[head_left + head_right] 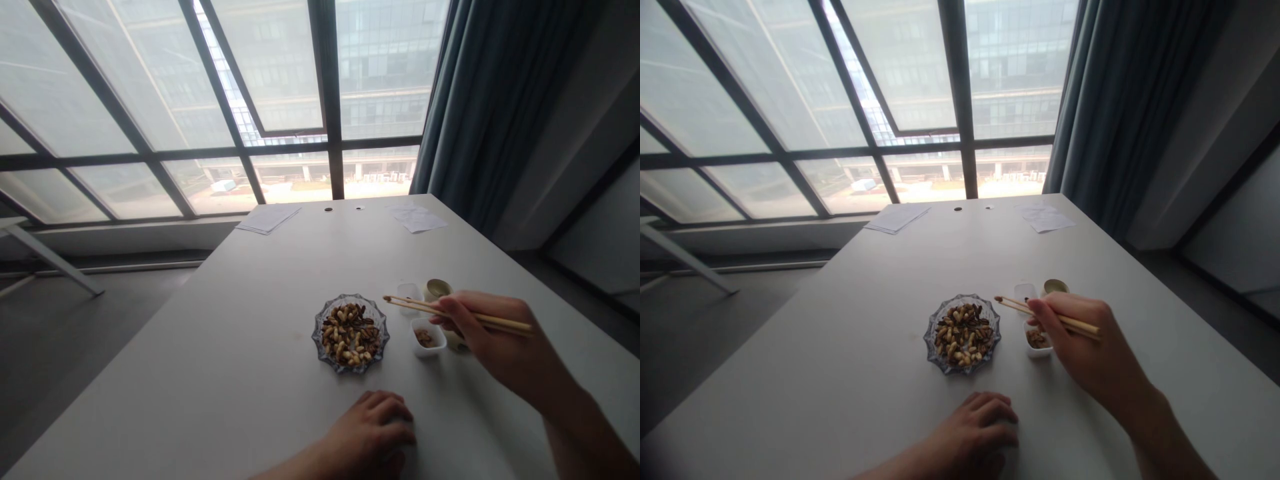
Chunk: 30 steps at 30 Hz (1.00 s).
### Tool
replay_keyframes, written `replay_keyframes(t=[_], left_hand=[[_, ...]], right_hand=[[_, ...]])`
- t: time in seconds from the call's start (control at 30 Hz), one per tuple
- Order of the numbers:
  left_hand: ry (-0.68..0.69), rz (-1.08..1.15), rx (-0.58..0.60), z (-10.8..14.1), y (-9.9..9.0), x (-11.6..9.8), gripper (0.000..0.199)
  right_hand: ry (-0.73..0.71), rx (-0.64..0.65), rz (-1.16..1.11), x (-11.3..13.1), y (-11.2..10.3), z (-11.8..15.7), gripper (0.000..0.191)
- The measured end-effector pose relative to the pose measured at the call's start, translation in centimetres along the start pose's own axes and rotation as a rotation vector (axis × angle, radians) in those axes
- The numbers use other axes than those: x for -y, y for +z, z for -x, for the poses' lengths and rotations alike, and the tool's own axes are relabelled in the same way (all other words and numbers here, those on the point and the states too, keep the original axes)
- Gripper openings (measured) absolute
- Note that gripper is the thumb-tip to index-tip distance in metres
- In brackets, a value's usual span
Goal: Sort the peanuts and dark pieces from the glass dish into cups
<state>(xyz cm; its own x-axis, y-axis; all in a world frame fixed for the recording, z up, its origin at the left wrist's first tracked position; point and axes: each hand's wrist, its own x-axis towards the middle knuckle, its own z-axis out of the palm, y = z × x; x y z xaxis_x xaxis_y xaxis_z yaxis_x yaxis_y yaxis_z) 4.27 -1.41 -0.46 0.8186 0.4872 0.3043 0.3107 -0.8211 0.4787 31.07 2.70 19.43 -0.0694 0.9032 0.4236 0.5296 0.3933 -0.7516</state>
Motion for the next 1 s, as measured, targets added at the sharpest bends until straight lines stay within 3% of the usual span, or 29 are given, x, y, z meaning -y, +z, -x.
replay_keyframes(t=[0.13, 0.4, 0.57, 0.67, 0.8, 1.0], left_hand=[[-0.007, 0.021, -0.002, 0.0, -0.2, -0.2, 0.032], [-0.003, 0.051, -0.041, -0.1, -0.2, -0.1, 0.032], [-0.015, 0.045, -0.018, 0.0, -0.1, 0.0, 0.036], [0.001, 0.044, -0.037, 0.0, 0.0, -0.1, 0.034], [0.01, 0.031, -0.053, -0.1, 0.2, -0.1, 0.036], [0.004, 0.014, -0.018, -0.1, -0.1, -0.1, 0.033]], right_hand=[[0.153, -0.128, 0.114, 0.1, -2.2, 0.8, 0.048], [0.231, 0.021, 0.213, 0.0, -2.2, 0.2, 0.05], [0.205, -0.063, 0.195, 0.1, -2.2, 0.5, 0.05], [0.142, -0.022, 0.108, 0.6, -1.1, 0.4, 0.05], [0.037, 0.152, 0.02, 0.8, 1.9, -0.2, 0.049], [-0.082, 0.346, 0.037, -0.7, 5.3, -1.1, 0.042]])
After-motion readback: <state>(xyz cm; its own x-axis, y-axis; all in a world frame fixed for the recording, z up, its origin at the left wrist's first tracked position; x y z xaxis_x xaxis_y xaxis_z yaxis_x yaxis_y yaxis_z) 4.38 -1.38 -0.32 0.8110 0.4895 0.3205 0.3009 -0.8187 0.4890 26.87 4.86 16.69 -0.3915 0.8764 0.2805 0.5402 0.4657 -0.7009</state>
